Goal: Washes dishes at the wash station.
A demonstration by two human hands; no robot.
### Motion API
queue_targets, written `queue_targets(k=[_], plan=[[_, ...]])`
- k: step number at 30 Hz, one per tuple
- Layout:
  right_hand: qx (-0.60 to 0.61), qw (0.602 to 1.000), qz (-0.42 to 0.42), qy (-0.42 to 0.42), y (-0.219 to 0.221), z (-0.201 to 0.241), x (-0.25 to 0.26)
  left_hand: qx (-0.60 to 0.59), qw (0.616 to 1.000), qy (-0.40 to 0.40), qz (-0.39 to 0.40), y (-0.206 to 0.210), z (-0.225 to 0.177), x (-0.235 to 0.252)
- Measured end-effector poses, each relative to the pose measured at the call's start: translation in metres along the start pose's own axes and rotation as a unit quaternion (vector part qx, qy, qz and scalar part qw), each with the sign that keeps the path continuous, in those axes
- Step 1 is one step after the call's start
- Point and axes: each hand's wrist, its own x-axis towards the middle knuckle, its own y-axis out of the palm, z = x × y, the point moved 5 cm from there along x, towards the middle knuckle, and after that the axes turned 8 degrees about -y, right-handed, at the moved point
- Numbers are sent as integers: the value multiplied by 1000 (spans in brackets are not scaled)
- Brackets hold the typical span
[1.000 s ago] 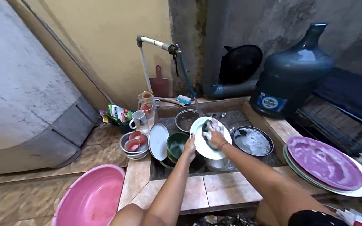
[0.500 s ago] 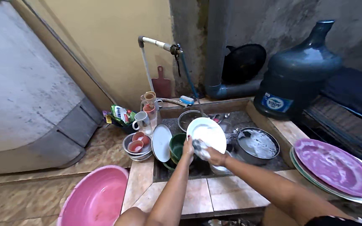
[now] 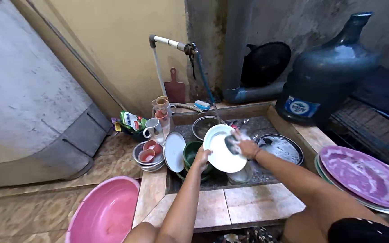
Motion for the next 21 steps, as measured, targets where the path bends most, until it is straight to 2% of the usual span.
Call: queue_targets(k=[2,4,6,8,10,12,14,16,18,20,21], plan=[[-18,1000,-8,-10,-20,1,17,66,995,-23,65,10,-2,-4],[-32,989,-1,-143,-25,37,31,148,981,-42,115,15,-3,-7],[-72,952,9,-298,-45,99,31,232,965,-39,120,14,-3,-10],[-82,937,28,-337,-61,118,37,267,956,-15,121,14,-9,-11],[-39,963,40,-264,-64,90,53,247,961,19,126,16,-18,-14],[28,991,27,-125,-62,43,69,205,971,45,116,16,-26,-14],[94,994,-54,0,-55,-1,75,147,982,78,86,17,-27,-11],[144,971,-151,115,-45,-28,62,65,990,118,36,19,-20,-5],[155,943,-192,224,-25,-30,45,-6,987,161,-20,20,-16,0],[168,930,-155,288,4,-1,32,-44,980,184,-66,18,-13,5],[184,930,-122,293,14,21,28,-51,978,187,-77,16,-11,8]])
